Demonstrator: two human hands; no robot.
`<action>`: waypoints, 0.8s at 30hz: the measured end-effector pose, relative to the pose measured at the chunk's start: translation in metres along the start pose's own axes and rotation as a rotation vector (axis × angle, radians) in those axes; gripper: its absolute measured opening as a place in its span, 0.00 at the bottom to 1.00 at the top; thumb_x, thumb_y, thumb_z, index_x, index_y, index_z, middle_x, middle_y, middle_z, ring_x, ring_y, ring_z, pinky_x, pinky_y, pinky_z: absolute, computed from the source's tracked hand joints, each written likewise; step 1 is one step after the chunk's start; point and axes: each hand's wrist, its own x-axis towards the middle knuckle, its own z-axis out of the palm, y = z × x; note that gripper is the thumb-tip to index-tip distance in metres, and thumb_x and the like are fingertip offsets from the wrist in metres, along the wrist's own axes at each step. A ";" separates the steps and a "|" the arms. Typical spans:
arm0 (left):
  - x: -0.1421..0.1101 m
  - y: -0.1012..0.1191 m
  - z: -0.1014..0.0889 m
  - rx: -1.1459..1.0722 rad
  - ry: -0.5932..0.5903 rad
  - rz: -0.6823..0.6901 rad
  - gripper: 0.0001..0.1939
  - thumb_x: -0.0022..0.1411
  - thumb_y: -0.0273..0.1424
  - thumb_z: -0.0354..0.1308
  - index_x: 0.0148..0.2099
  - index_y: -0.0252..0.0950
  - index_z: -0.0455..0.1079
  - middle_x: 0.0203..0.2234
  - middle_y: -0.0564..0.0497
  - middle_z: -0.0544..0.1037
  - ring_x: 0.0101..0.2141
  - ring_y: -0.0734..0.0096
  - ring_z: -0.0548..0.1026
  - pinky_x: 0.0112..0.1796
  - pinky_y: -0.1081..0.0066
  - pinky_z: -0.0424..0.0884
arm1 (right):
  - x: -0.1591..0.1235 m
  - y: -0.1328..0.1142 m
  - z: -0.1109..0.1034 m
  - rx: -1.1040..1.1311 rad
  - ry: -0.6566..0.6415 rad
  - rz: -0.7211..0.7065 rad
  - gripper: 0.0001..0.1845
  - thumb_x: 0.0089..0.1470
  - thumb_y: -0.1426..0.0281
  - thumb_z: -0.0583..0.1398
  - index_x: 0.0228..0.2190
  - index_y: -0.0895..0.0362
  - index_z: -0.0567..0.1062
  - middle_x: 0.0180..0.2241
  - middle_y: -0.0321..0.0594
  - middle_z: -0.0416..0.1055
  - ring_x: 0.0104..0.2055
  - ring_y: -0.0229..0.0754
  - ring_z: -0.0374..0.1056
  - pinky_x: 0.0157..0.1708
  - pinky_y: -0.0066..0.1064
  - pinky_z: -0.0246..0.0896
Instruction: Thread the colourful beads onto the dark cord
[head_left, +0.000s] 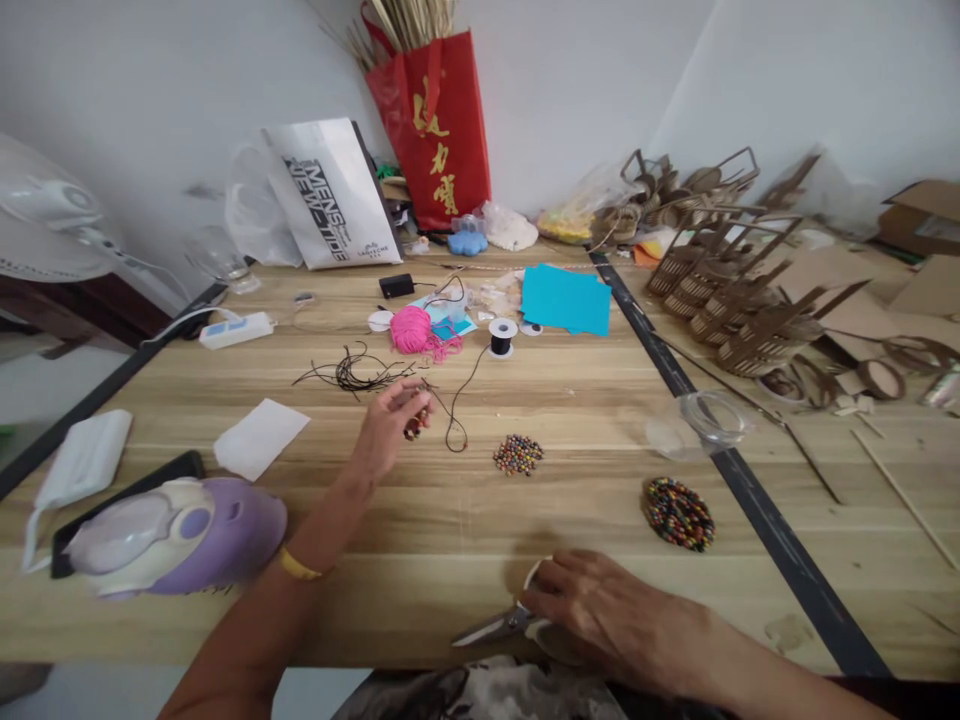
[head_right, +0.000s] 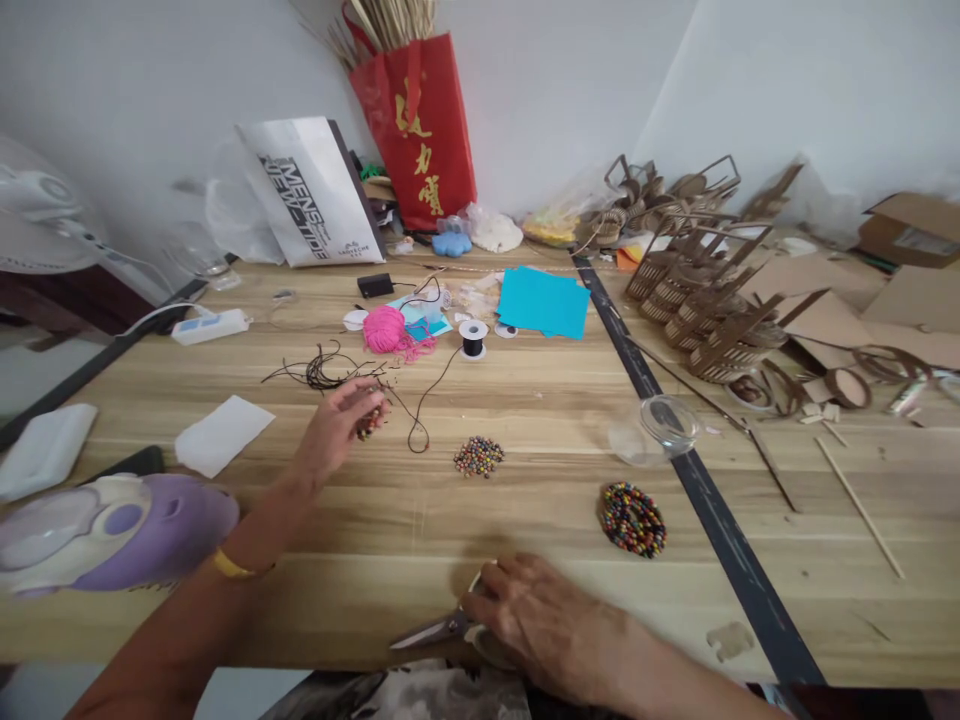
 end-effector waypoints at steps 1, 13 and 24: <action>0.004 0.006 -0.001 -0.020 0.018 0.021 0.18 0.50 0.34 0.64 0.42 0.33 0.68 0.22 0.54 0.74 0.20 0.80 0.69 0.21 0.79 0.62 | -0.001 -0.001 0.005 -0.030 0.027 0.011 0.22 0.49 0.81 0.58 0.46 0.55 0.68 0.40 0.42 0.71 0.39 0.46 0.67 0.39 0.34 0.59; 0.009 0.023 0.005 -0.052 -0.074 0.071 0.19 0.50 0.34 0.64 0.44 0.32 0.70 0.21 0.54 0.73 0.19 0.80 0.67 0.21 0.78 0.62 | 0.000 0.002 0.016 -0.123 0.096 0.010 0.29 0.44 0.81 0.59 0.49 0.58 0.65 0.41 0.48 0.70 0.45 0.50 0.65 0.40 0.35 0.60; -0.009 0.027 0.001 -0.062 -0.086 0.038 0.19 0.51 0.33 0.63 0.46 0.33 0.71 0.23 0.52 0.74 0.23 0.78 0.69 0.23 0.79 0.62 | 0.002 0.019 -0.012 0.314 0.122 0.069 0.23 0.45 0.80 0.58 0.44 0.53 0.71 0.32 0.39 0.72 0.30 0.40 0.67 0.30 0.28 0.62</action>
